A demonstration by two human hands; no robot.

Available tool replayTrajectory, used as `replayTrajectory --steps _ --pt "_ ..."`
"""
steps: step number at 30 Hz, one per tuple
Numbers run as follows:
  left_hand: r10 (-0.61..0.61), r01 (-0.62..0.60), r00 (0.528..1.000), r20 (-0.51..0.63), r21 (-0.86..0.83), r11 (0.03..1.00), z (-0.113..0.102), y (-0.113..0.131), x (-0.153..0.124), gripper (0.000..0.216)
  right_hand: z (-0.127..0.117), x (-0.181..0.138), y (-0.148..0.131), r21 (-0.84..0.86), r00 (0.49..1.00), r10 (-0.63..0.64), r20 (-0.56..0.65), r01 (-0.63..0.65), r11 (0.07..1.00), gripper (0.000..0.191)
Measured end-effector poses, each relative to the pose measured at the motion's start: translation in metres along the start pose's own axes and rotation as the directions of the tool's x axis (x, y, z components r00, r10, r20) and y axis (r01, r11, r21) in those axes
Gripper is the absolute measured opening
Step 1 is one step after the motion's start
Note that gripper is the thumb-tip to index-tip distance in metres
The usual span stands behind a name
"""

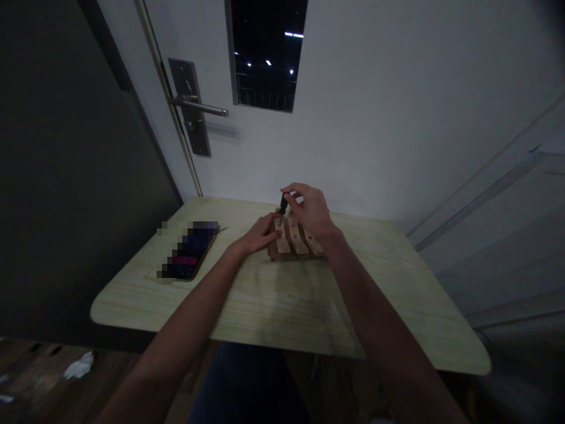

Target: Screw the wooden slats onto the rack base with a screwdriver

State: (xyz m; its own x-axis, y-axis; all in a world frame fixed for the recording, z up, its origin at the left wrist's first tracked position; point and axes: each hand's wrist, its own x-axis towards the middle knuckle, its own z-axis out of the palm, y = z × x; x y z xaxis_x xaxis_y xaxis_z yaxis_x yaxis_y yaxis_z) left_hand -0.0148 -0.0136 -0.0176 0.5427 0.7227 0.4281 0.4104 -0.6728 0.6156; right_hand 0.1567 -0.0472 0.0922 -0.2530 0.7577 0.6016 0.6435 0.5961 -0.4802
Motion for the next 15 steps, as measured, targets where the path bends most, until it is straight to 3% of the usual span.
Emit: replayTrajectory --steps 7,15 --pt "-0.007 0.007 1.000 0.002 0.004 1.000 -0.0006 0.0014 -0.0001 0.055 -0.0026 0.0016 -0.0088 -0.126 0.999 0.037 -0.004 -0.037 0.991 0.012" --pt "-0.011 0.011 1.000 -0.007 -0.009 1.000 -0.0002 0.0022 -0.0008 0.057 -0.0009 0.0033 0.0003 -0.059 1.000 -0.021 0.007 0.021 0.998 0.028"
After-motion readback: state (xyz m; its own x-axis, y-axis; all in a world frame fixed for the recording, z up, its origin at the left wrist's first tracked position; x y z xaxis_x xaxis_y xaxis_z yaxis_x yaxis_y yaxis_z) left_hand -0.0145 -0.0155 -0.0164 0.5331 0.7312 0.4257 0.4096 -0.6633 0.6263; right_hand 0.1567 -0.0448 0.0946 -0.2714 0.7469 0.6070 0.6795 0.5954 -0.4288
